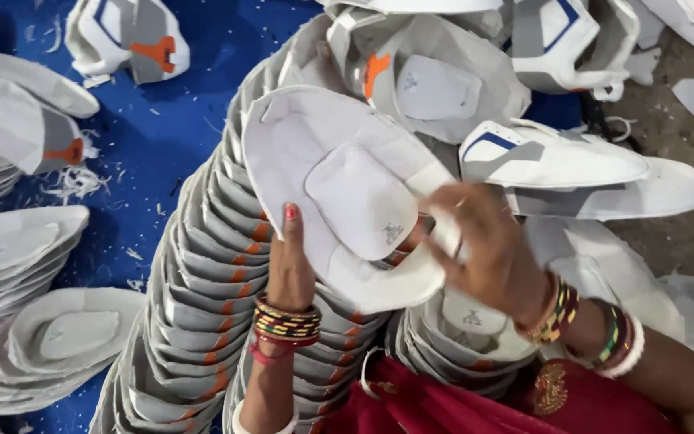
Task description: The person picks up white sneaker uppers one at a time from a large pile, turns them over, and trims excess material from the edges with scissors. Trimmed uppers are placed onto a growing stack beside the pile of untrimmed parts.
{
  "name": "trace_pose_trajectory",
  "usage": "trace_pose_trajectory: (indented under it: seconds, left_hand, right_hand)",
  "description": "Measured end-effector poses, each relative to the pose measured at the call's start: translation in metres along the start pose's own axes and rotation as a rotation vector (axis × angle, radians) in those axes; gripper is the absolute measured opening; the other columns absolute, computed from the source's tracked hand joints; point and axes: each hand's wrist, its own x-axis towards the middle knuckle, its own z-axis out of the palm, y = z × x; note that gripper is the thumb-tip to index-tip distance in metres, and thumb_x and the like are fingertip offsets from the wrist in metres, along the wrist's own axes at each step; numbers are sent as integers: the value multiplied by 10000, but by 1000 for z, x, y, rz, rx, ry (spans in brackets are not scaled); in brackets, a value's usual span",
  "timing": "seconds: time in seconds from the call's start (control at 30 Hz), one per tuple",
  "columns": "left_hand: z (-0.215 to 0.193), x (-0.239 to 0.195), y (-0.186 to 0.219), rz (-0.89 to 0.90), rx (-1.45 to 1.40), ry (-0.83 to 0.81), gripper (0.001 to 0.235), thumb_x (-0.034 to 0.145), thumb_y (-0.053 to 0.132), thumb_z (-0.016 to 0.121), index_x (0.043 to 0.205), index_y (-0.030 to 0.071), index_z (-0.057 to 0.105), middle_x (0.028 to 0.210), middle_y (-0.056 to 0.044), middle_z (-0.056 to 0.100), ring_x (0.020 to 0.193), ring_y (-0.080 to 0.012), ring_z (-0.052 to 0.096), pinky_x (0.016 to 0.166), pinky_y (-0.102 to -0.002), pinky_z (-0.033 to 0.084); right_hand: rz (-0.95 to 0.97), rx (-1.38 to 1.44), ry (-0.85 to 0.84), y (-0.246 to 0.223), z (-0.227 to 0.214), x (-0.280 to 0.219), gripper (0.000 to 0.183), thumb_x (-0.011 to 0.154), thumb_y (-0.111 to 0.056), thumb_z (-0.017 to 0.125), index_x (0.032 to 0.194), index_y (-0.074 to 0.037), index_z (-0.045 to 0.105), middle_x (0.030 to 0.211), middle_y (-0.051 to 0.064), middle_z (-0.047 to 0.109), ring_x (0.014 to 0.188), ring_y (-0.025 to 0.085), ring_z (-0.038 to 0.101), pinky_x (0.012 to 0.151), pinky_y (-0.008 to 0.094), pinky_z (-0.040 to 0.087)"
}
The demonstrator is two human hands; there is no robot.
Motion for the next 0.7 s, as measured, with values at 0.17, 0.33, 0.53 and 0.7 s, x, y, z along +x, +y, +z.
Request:
trace_pose_trajectory:
  seconds: [0.17, 0.33, 0.53, 0.7]
  left_hand:
    - [-4, -3, 4, 78, 63, -57, 892, 1030, 624, 368, 1491, -140, 380, 1449, -297, 547, 1322, -373, 546, 1102, -423, 412]
    - [-14, -3, -3, -57, 154, -14, 869, 1006, 611, 378, 1520, -89, 379, 1428, -280, 564, 1310, -358, 574, 1092, -419, 449]
    - [-29, -5, 16, -209, -292, -78, 818, 946, 556, 436, 1532, -3, 318, 1523, -234, 475, 1344, -362, 537, 1112, -466, 449]
    - [-77, 21, -49, -304, -149, -46, 812, 955, 595, 441, 1489, -17, 424, 1479, -182, 534, 1356, -330, 511, 1116, -446, 411]
  right_hand:
    - [264, 247, 201, 29, -22, 28, 448, 1031, -290, 630, 1346, 22, 568, 1286, 170, 605, 1074, 195, 653, 863, 311, 563]
    - [436, 464, 119, 65, -25, 8, 178, 1015, -157, 686, 1070, 10, 713, 890, 45, 746, 799, 98, 709, 734, 248, 595]
    - [469, 88, 412, 95, -78, -47, 145, 1072, -89, 676, 1184, 3, 667, 1014, 47, 708, 880, 110, 653, 767, 256, 531]
    - [522, 13, 739, 223, -115, -187, 229, 1119, -184, 707, 1270, -51, 599, 1175, 4, 607, 1029, 85, 578, 947, 262, 500]
